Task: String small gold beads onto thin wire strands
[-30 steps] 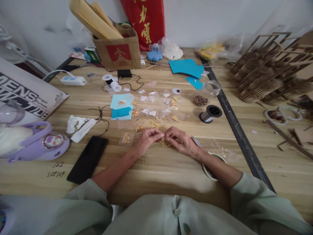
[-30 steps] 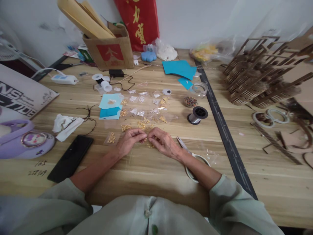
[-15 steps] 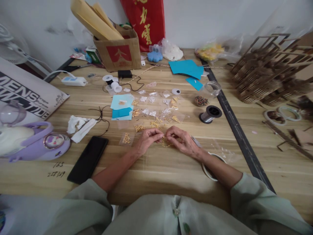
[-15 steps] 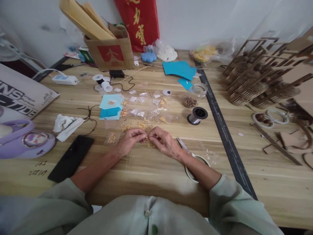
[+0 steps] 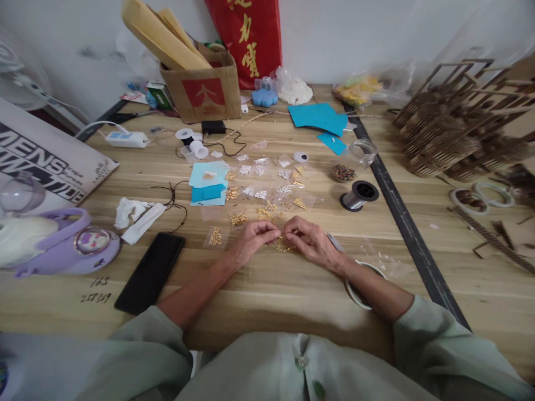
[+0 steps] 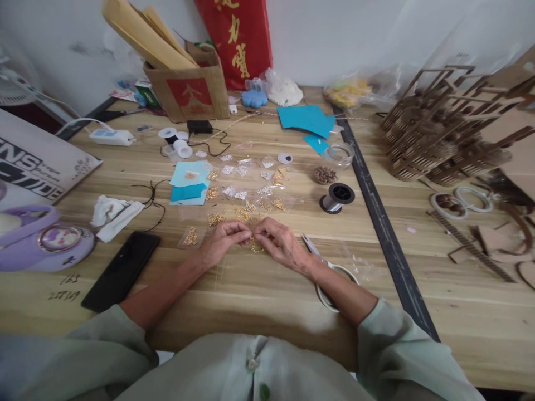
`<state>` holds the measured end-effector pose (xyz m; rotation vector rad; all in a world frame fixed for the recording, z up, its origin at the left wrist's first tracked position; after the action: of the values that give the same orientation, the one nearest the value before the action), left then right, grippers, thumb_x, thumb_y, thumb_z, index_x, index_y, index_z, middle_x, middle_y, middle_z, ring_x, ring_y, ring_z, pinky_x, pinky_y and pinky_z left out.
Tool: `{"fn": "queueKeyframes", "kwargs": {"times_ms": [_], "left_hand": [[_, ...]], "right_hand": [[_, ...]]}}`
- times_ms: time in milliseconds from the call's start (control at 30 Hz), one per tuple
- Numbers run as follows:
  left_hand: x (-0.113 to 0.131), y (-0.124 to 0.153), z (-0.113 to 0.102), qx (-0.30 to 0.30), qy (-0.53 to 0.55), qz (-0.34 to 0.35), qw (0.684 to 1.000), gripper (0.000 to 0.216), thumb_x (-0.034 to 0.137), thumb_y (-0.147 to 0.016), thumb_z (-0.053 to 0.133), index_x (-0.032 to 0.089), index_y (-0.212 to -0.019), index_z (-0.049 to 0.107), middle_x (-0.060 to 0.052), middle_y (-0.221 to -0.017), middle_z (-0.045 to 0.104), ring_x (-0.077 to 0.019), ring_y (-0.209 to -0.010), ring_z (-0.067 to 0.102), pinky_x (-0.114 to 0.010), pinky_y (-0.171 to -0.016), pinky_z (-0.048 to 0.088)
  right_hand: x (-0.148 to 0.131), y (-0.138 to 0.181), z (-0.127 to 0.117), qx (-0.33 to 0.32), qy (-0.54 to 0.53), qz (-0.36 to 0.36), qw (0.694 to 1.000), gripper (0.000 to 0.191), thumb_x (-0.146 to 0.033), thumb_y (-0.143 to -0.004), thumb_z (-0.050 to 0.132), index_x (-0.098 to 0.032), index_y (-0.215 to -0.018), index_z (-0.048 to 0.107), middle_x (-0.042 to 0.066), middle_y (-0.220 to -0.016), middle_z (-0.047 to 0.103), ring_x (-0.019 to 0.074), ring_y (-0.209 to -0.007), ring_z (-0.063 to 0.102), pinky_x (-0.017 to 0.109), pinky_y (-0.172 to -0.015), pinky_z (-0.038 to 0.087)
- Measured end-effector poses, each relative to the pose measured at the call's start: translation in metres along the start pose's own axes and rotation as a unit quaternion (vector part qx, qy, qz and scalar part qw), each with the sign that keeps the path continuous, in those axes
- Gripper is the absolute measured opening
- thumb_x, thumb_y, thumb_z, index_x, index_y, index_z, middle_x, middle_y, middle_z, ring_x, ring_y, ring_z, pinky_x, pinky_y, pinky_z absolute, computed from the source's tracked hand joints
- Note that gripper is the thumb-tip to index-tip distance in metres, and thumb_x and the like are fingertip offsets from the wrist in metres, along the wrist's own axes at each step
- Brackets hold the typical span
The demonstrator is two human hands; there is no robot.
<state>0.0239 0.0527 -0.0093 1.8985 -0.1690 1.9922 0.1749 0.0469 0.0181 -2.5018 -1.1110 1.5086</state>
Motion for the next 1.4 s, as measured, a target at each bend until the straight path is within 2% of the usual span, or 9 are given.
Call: {"fn": "queueKeyframes", "kwargs": {"times_ms": [267, 467, 600, 733, 1067, 1400], "left_hand": [[0.003, 0.001, 0.002, 0.025, -0.016, 0.008, 1.0, 0.018, 0.027, -0.068, 0.073, 0.012, -0.073, 0.066, 0.0, -0.067, 0.062, -0.0099, -0.062, 0.053, -0.023, -0.061, 0.04], [0.004, 0.003, 0.003, 0.0, -0.019, 0.001, 1.0, 0.019, 0.031, -0.072, 0.071, 0.013, -0.073, 0.066, 0.0, -0.064, 0.06, -0.01, -0.061, 0.052, -0.023, -0.061, 0.041], [0.0, 0.002, 0.004, -0.016, -0.011, -0.007, 1.0, 0.021, 0.03, -0.068, 0.074, 0.013, -0.076, 0.066, -0.001, -0.068, 0.064, -0.0104, -0.063, 0.055, -0.023, -0.062, 0.042], [-0.001, 0.001, 0.004, -0.013, -0.009, -0.011, 1.0, 0.022, 0.028, -0.066, 0.076, 0.012, -0.077, 0.066, -0.002, -0.073, 0.066, -0.0109, -0.067, 0.058, -0.023, -0.065, 0.043], [-0.003, 0.001, 0.002, -0.015, -0.003, -0.013, 1.0, 0.02, 0.027, -0.069, 0.074, 0.012, -0.077, 0.064, 0.0, -0.068, 0.062, -0.0082, -0.061, 0.054, -0.021, -0.06, 0.04], [-0.01, -0.001, 0.0, -0.037, 0.062, 0.0, 0.997, 0.018, 0.031, -0.074, 0.07, 0.013, -0.077, 0.065, 0.001, -0.066, 0.061, -0.0081, -0.061, 0.054, -0.022, -0.064, 0.043]], "right_hand": [[0.005, 0.003, 0.003, -0.014, 0.015, 0.01, 1.0, 0.012, -0.026, -0.095, 0.046, -0.019, -0.091, 0.055, 0.004, -0.081, 0.059, 0.014, -0.069, 0.055, 0.026, -0.063, 0.044], [0.008, 0.004, 0.002, -0.006, 0.011, 0.032, 0.999, 0.013, -0.026, -0.095, 0.046, -0.018, -0.09, 0.055, 0.003, -0.078, 0.06, 0.0133, -0.067, 0.055, 0.024, -0.059, 0.043], [0.007, 0.004, 0.003, -0.01, 0.002, 0.046, 0.999, 0.013, -0.027, -0.094, 0.047, -0.018, -0.089, 0.055, 0.002, -0.077, 0.06, 0.0128, -0.067, 0.055, 0.023, -0.058, 0.043], [0.006, 0.004, 0.003, -0.011, -0.01, 0.055, 0.998, 0.013, -0.028, -0.094, 0.048, -0.018, -0.089, 0.055, 0.002, -0.077, 0.06, 0.0127, -0.068, 0.056, 0.023, -0.06, 0.043], [0.004, 0.004, 0.002, -0.02, -0.018, 0.063, 0.998, 0.013, -0.027, -0.095, 0.046, -0.018, -0.089, 0.054, 0.002, -0.077, 0.058, 0.0128, -0.069, 0.054, 0.023, -0.061, 0.042], [0.004, 0.004, 0.003, -0.022, -0.043, 0.078, 0.996, 0.014, -0.029, -0.095, 0.046, -0.018, -0.09, 0.054, 0.002, -0.078, 0.058, 0.0129, -0.068, 0.054, 0.023, -0.06, 0.042]]}}
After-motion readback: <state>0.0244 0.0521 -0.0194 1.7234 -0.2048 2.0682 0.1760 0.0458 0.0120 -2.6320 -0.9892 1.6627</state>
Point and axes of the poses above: each hand's wrist, its own y-axis away from the middle knuckle, its own z-axis out of the palm, x = y × z, the point moved 5 cm from there along -y, towards the middle knuckle
